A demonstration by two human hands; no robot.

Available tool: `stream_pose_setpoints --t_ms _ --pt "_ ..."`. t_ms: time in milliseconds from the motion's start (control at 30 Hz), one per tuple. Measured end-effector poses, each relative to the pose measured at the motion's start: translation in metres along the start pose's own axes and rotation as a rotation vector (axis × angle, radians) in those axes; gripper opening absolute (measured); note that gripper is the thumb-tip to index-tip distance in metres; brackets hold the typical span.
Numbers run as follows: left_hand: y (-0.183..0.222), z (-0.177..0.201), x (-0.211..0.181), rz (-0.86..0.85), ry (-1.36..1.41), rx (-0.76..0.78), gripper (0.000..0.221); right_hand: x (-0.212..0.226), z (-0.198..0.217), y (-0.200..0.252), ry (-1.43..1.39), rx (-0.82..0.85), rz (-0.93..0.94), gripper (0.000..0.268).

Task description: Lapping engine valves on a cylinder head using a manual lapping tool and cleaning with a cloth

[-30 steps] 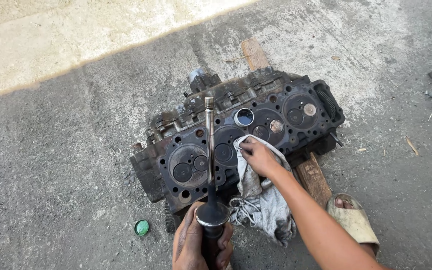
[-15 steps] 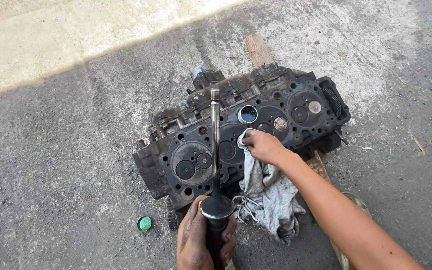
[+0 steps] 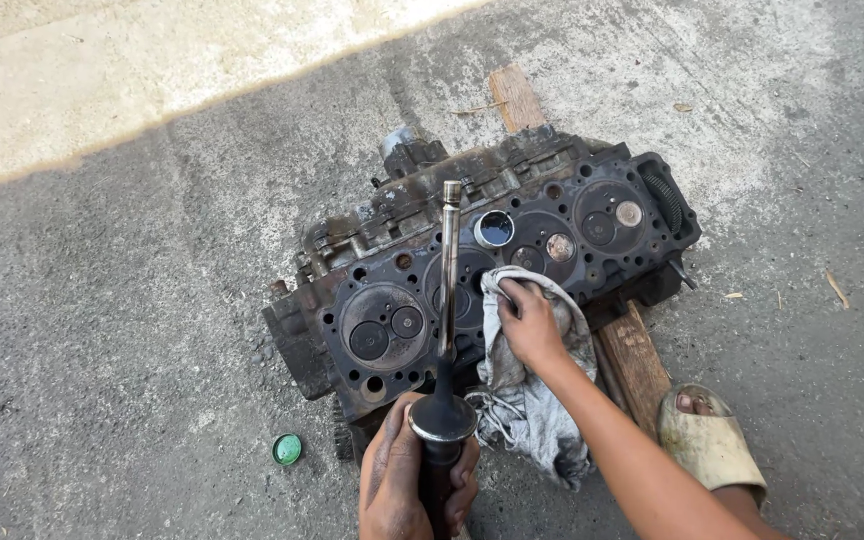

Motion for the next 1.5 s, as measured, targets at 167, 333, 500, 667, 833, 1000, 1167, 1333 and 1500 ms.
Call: stream_pose_setpoints --t_ms 167,333,500,667,833,1000,1167,1333,1500 --pt "0.004 0.000 -0.003 -0.019 0.041 -0.016 0.033 0.007 -0.017 0.001 0.002 0.071 -0.092 0.043" --pt "0.010 0.001 -0.006 -0.084 0.071 0.004 0.033 0.019 -0.001 0.001 -0.020 0.130 -0.106 0.040" --pt "0.011 0.000 -0.009 -0.040 0.043 -0.048 0.034 0.012 0.002 -0.014 0.123 0.206 0.058 0.046" --pt "0.004 0.005 -0.008 -0.072 0.055 -0.015 0.030 0.006 0.015 -0.027 0.214 0.225 0.150 0.037" --pt "0.004 -0.007 -0.008 -0.142 0.073 -0.020 0.033 0.008 0.035 -0.029 0.372 0.211 0.358 0.036" --pt "0.010 -0.023 -0.016 -0.091 0.002 0.017 0.033 0.000 0.068 0.002 0.358 -0.035 0.368 0.035" --pt "0.012 -0.017 -0.009 -0.042 -0.015 -0.015 0.034 0.011 0.050 0.008 0.634 0.149 0.396 0.054" --pt "0.009 -0.008 -0.008 -0.023 0.029 0.004 0.033 0.024 0.032 0.006 0.764 0.229 0.500 0.059" --pt "0.011 -0.021 -0.011 -0.074 0.011 0.033 0.036 0.045 0.042 0.016 0.965 -0.032 0.582 0.050"
Point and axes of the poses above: each hand's wrist, its own y-axis away from the middle knuckle, its own z-axis out of the back of the hand, x = y × z, the point moved 2 cm from there along -y, towards the middle knuckle, and after that the axes turned 14 degrees about y, right-handed, at the moved point
